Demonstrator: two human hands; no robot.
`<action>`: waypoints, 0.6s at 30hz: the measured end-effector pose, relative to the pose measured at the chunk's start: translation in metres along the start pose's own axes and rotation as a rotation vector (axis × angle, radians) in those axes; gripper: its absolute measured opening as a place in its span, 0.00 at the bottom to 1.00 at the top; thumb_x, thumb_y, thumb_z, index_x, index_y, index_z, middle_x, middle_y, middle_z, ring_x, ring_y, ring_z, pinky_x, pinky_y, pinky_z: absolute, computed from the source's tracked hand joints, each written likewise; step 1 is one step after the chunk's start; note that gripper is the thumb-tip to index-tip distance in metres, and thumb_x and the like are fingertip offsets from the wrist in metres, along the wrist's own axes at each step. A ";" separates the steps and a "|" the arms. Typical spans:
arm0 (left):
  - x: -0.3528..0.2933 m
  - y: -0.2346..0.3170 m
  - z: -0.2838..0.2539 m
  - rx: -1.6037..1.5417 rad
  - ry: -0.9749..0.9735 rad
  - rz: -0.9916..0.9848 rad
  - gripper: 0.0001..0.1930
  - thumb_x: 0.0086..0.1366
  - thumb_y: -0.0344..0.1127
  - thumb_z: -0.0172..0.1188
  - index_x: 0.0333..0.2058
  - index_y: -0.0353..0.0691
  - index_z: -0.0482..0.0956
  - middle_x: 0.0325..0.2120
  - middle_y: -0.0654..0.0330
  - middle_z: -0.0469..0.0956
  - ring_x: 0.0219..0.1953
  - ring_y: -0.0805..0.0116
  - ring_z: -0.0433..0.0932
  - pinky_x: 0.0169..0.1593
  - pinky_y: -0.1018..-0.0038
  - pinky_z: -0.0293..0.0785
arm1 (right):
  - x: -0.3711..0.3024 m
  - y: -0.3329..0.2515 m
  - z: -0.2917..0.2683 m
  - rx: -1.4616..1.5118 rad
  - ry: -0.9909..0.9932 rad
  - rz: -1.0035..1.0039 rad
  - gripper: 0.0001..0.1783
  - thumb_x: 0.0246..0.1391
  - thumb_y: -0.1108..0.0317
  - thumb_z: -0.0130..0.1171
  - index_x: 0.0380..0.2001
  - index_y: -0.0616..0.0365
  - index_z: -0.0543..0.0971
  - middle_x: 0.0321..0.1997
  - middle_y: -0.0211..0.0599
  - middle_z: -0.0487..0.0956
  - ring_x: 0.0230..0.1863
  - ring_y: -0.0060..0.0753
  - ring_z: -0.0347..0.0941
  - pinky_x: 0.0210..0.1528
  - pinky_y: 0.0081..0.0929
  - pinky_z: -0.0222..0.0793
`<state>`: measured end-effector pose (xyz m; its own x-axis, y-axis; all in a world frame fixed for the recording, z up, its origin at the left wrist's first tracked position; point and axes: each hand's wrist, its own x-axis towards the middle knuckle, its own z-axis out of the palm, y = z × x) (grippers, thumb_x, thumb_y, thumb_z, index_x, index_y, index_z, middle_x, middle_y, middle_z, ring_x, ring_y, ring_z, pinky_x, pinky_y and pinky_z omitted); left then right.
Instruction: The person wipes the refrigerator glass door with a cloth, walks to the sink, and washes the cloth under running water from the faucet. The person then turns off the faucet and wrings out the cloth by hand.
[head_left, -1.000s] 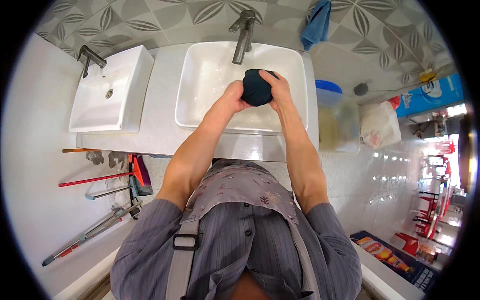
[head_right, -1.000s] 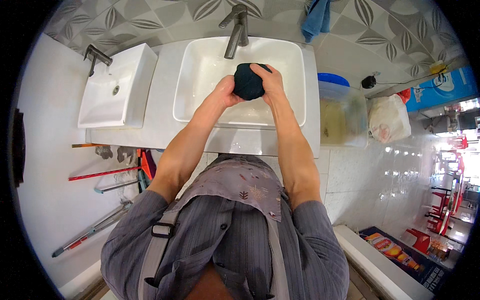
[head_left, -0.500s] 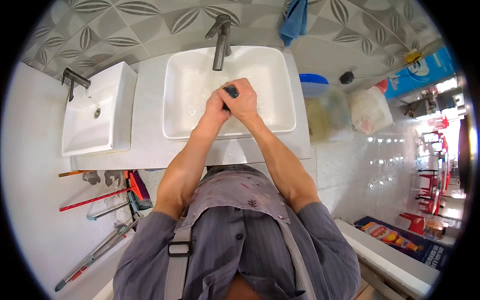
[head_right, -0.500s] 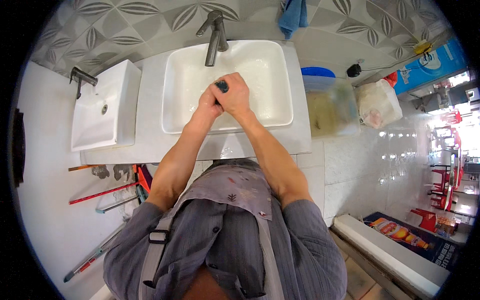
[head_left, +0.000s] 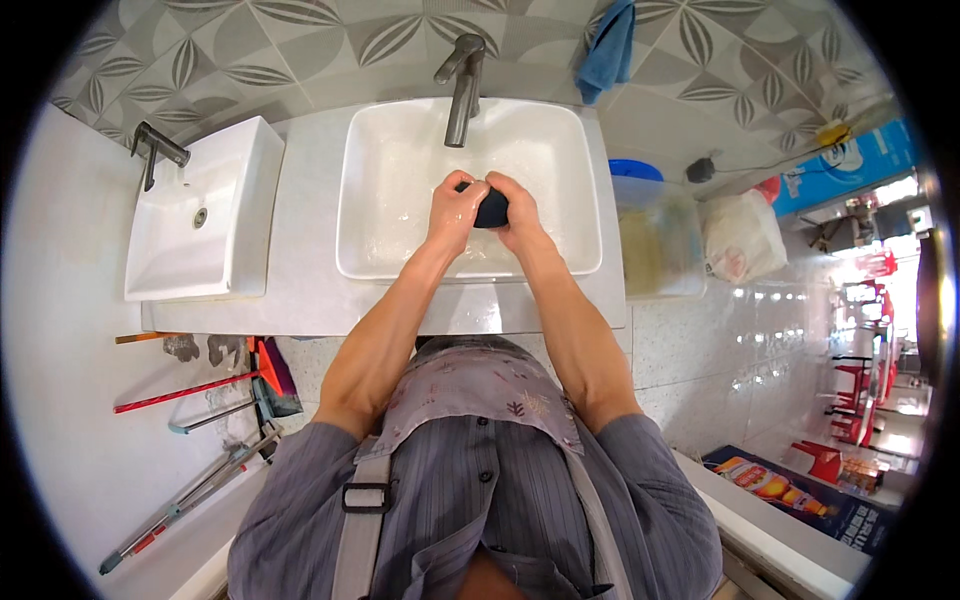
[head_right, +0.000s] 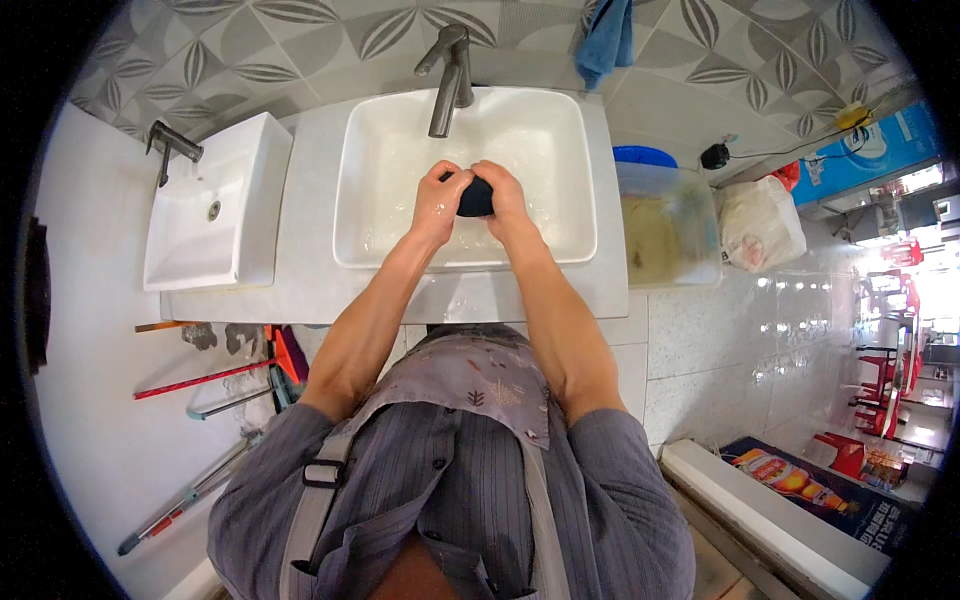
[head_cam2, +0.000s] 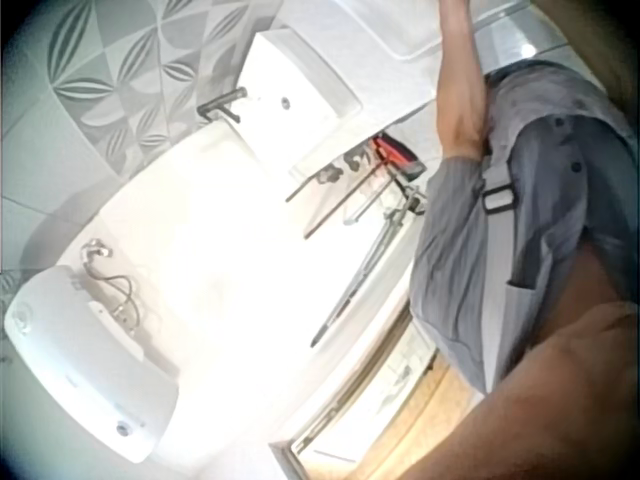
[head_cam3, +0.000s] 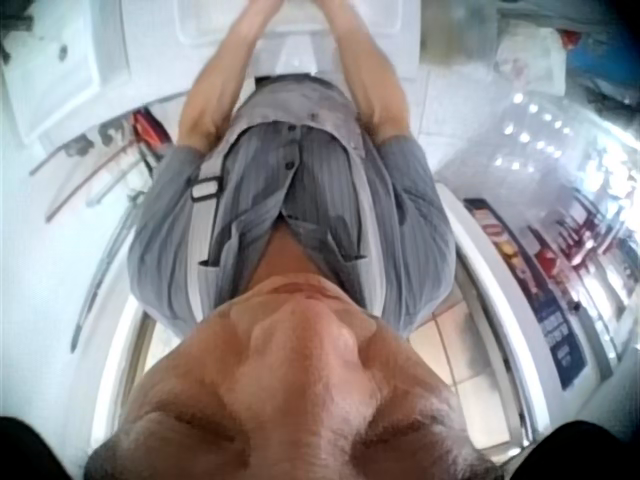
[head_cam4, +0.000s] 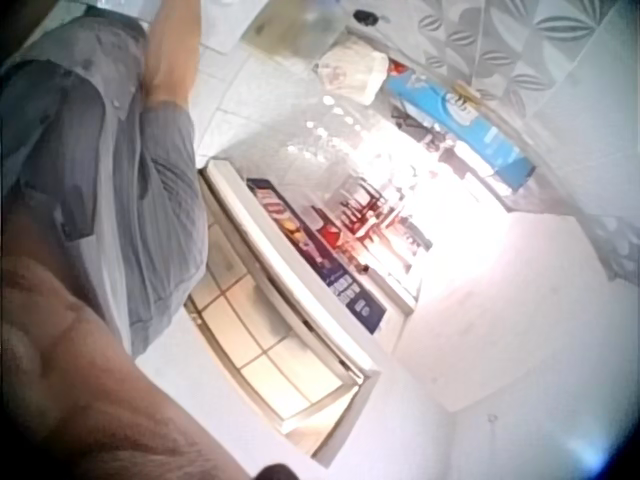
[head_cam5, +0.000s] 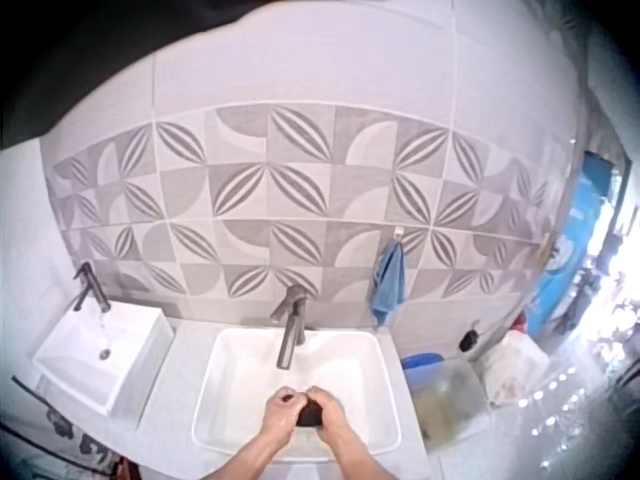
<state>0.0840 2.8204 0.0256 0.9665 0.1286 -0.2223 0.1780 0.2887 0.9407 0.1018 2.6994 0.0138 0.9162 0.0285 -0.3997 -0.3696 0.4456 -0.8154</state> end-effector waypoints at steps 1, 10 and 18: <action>-0.003 0.006 -0.001 0.085 -0.023 0.048 0.06 0.59 0.33 0.61 0.32 0.38 0.76 0.24 0.64 0.73 0.27 0.75 0.70 0.30 0.76 0.67 | -0.006 -0.007 0.001 0.121 -0.085 0.179 0.22 0.50 0.63 0.64 0.48 0.61 0.79 0.39 0.36 0.80 0.38 0.32 0.77 0.35 0.33 0.73; -0.036 0.027 -0.026 0.208 -0.102 0.067 0.24 0.70 0.50 0.56 0.58 0.41 0.72 0.52 0.57 0.76 0.53 0.67 0.74 0.49 0.62 0.75 | -0.027 -0.034 0.007 -0.538 -0.157 -0.334 0.13 0.49 0.65 0.62 0.40 0.54 0.82 0.33 0.34 0.82 0.38 0.35 0.80 0.38 0.33 0.77; 0.012 0.062 -0.057 -0.068 -0.741 -0.683 0.35 0.73 0.65 0.41 0.55 0.37 0.76 0.51 0.55 0.79 0.54 0.64 0.78 0.55 0.64 0.77 | -0.084 -0.045 0.058 -1.224 -0.666 -1.467 0.08 0.40 0.67 0.65 0.27 0.56 0.80 0.35 0.36 0.78 0.42 0.41 0.75 0.40 0.39 0.74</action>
<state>0.0961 2.8942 0.0663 0.5369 -0.6997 -0.4714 0.7479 0.1363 0.6497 0.0508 2.7291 0.1083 0.3597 0.6686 0.6508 0.9326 -0.2786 -0.2293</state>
